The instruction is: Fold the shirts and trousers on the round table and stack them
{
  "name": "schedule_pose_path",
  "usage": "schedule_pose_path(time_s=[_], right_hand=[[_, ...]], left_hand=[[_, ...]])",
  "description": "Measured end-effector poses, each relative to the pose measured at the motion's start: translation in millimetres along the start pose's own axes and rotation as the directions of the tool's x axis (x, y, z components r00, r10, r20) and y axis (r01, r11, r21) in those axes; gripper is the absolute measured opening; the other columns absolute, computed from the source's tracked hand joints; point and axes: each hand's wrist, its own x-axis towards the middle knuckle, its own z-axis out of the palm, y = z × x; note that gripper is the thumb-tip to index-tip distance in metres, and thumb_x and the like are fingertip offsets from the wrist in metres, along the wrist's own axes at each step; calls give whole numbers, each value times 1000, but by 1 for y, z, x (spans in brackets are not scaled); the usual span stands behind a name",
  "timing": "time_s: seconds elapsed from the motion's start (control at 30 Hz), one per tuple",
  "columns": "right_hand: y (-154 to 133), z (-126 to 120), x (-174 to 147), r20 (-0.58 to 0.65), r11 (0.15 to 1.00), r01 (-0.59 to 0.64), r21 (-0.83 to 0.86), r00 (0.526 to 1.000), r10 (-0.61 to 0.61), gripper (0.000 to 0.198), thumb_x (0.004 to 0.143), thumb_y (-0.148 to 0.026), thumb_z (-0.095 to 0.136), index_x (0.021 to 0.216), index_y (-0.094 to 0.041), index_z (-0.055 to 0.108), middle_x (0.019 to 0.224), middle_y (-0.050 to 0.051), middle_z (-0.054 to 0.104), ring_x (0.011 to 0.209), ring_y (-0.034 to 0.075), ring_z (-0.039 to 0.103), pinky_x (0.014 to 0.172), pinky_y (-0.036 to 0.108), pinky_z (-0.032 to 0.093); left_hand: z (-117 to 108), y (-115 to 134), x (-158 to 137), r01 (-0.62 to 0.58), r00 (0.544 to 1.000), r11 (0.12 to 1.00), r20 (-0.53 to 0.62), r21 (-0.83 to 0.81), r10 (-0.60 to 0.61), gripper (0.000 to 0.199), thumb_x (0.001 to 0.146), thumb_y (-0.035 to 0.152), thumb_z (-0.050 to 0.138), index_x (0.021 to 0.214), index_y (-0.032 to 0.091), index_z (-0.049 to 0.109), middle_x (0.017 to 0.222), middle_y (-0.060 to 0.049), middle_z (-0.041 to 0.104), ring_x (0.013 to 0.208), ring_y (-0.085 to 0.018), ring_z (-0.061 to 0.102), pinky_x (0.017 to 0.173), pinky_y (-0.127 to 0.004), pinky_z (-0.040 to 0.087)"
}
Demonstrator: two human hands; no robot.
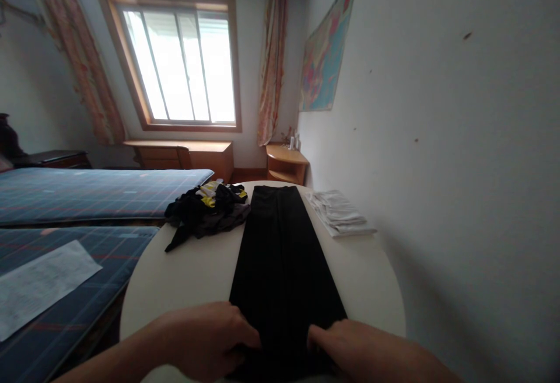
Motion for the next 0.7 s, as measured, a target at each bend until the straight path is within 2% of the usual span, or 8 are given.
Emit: schedule_pose_path(time_s=[0.07,0.13,0.2,0.27,0.4,0.47,0.53,0.7], right_hand=[[-4,-24,-3,137,999,-8,31,991,3,39,78,-15,53,113,-26,67,88,4,75,70,21,70,53,25,41],[-2,-47,0,143,995,26,97,989,-40,36,79,-16,51,110,-26,68,89,3,75,71,18,68,55,24,42],[7,-69,10,44,988,73,137,996,-80,33,80,-14,49,105,-25,69,93,2,74,79,17,68,64,24,46],[19,-88,26,-101,994,62,87,993,-53,34,81,-12,47,104,-24,69,99,4,74,87,19,68,73,25,47],[43,-110,68,-355,985,-131,-116,931,82,39,83,-9,47,114,-21,67,103,9,73,96,25,68,82,32,47],[53,-108,92,-454,958,-212,-194,885,104,38,87,-9,44,117,-20,66,104,11,73,99,27,67,89,37,45],[65,-94,115,-515,948,-206,-242,855,55,42,90,-7,41,122,-20,64,109,11,72,107,26,65,99,41,40],[97,-29,148,-575,964,-155,-216,818,3,51,91,-16,52,141,-20,50,139,11,58,126,27,51,110,44,34]], left_hand=[[-13,0,2,-42,999,997,22,-72,43,37,76,6,53,102,26,71,91,0,76,79,-17,71,68,-22,50],[-27,-6,7,-36,998,997,-46,-75,32,41,80,7,51,112,27,69,99,1,76,86,-17,71,75,-22,51],[-44,-17,16,29,982,1000,-185,6,-28,42,84,11,49,118,27,67,106,0,74,94,-18,70,83,-24,51],[-61,-32,28,142,936,982,-340,128,-91,42,86,15,48,121,27,66,112,-1,73,100,-20,69,90,-29,50],[-87,-67,55,338,825,908,-543,249,-159,41,87,19,48,122,29,65,116,-3,72,106,-23,67,94,-32,49],[-90,-85,68,412,777,876,-599,250,-194,39,88,20,47,123,29,65,117,-3,71,109,-23,66,95,-33,49],[-83,-103,81,471,734,853,-637,226,-236,40,90,20,47,126,28,62,121,-4,70,112,-24,65,97,-35,49],[-33,-144,101,479,684,867,-677,137,-271,51,92,26,50,143,19,47,140,-12,57,125,-28,56,104,-41,46]])
